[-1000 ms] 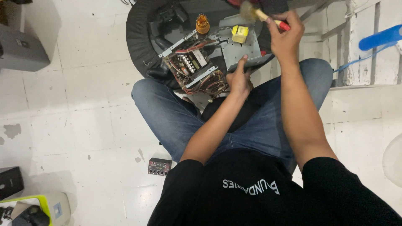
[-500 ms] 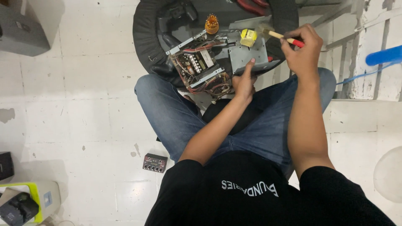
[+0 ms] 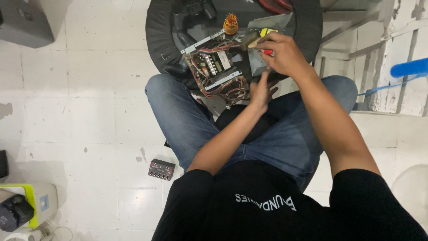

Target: The person sits on the floor and uses a screwdriver to adjust components inside an open electronic device. They then use a brush to sweep dust from the metal casing and internal parts of the device.

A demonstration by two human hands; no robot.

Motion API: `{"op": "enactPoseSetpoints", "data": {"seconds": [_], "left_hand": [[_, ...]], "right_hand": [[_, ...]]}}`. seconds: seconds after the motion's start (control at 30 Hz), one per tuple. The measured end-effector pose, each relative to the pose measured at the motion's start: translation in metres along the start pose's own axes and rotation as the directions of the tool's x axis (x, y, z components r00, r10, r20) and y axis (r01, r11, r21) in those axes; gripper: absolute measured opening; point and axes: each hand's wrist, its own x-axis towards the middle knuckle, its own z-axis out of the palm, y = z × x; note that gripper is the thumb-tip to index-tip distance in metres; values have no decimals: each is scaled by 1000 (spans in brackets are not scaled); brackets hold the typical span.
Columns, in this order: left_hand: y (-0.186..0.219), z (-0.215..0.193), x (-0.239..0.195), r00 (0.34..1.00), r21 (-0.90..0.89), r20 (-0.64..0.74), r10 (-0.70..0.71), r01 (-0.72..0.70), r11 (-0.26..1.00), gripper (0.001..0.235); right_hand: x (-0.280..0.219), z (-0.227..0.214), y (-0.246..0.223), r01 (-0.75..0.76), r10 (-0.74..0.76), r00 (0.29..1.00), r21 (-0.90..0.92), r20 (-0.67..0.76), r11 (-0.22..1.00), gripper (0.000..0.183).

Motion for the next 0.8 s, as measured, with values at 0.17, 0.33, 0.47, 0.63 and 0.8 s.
{"op": "enactPoseSetpoints", "data": {"seconds": [0.17,0.33,0.47,0.63,0.8], "left_hand": [[47,16,-43,987,224,-141,-81,112,968,104],[32,13,-24,996,47,-84,-37,41,998,95],[46,16,-35,997,105,-57,-61,66,992,83],[48,14,-40,994,251,-107,-16,42,967,87],[38,10,-30,994,231,-105,1,23,973,84]], "right_hand": [[2,34,37,9,2,997,-151,75,988,17],[11,-9,25,-153,153,986,-15,72,988,12],[16,-6,39,94,-81,993,-163,87,982,14],[17,6,44,47,25,957,-242,287,969,16],[20,-10,35,-46,65,981,-105,180,993,21]]}}
